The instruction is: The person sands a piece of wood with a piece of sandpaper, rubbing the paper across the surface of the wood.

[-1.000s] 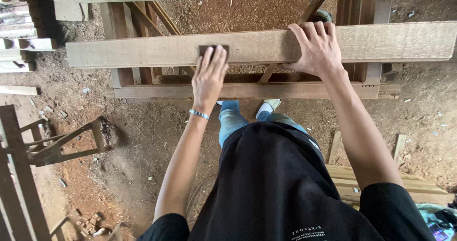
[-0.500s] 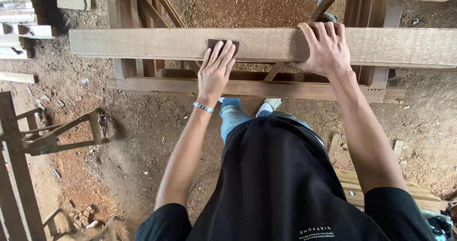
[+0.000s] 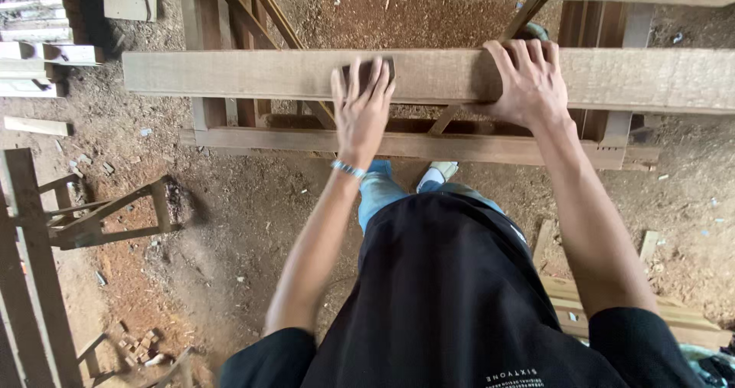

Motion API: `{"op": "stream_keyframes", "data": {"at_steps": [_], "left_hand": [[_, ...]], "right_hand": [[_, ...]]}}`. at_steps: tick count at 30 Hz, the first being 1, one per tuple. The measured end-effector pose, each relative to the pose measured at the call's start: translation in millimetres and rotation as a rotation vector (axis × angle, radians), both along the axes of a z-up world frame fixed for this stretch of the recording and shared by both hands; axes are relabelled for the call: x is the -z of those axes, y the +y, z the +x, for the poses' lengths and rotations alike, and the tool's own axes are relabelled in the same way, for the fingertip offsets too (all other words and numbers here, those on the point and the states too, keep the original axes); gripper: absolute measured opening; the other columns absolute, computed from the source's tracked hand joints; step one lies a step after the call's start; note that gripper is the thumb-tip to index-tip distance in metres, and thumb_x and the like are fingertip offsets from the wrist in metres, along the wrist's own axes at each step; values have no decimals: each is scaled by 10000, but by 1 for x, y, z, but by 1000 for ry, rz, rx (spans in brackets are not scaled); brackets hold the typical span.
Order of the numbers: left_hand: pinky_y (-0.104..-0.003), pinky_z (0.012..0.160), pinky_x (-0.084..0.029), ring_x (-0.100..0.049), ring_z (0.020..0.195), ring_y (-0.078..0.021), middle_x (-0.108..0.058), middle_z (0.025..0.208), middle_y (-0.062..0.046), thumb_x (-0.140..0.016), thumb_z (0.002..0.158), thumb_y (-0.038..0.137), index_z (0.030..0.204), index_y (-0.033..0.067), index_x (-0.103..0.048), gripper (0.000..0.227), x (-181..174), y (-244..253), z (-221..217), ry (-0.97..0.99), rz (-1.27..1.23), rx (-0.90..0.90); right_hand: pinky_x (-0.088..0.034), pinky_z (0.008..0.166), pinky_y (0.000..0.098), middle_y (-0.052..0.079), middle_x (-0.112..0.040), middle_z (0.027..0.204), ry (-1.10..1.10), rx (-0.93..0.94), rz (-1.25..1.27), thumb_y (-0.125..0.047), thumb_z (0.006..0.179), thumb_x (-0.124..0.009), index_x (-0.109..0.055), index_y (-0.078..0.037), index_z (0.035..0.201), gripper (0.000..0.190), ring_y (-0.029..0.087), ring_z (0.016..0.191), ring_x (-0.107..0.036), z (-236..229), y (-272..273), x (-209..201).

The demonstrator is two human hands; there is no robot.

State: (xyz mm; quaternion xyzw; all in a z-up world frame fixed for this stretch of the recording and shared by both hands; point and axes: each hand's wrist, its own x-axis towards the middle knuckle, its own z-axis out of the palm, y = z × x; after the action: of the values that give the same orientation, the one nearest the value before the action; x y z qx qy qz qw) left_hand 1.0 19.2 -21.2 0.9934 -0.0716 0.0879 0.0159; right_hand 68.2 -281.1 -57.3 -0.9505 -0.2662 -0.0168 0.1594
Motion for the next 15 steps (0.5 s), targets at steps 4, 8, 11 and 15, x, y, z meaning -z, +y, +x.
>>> {"op": "stream_keyframes", "data": {"at_steps": [4, 8, 11, 15], "left_hand": [[-552, 1301, -152, -298, 1549, -257, -499, 1603, -57, -604, 1092, 302, 1484, 99, -559, 444, 13, -19, -3, 20, 38, -27], [-572, 1301, -135, -272, 1567, -279, -463, 1629, -3, -601, 1058, 303, 1528, 155, -533, 497, -2, 4, -45, 35, 292, 75], [-631, 1249, -112, -271, 1527, -326, -507, 1582, 51, -600, 1025, 294, 1487, 174, -558, 478, -8, 27, -40, -86, 157, 105], [-637, 1255, -152, -313, 1519, -310, -523, 1545, -19, -621, 1063, 322, 1467, 113, -574, 458, 4, 15, 0, -22, 69, -42]], "right_hand": [[-347, 1153, 629, 222, -569, 1362, -4, -14, 11, -925, 718, -727, -466, -97, 1556, 1206, 400, 1292, -538, -6, -5, 5], [-354, 1149, 612, 209, -571, 1374, -17, -5, -18, -921, 668, -699, -462, -114, 1563, 1228, 389, 1301, -539, 1, 1, 3], [-352, 1131, 606, 210, -571, 1365, -1, 1, -35, -938, 619, -694, -458, -110, 1544, 1263, 378, 1287, -539, 0, -1, 2], [-343, 1077, 624, 217, -571, 1338, 19, 7, -58, -949, 623, -708, -466, -125, 1523, 1244, 377, 1264, -534, 3, 2, 1]]}}
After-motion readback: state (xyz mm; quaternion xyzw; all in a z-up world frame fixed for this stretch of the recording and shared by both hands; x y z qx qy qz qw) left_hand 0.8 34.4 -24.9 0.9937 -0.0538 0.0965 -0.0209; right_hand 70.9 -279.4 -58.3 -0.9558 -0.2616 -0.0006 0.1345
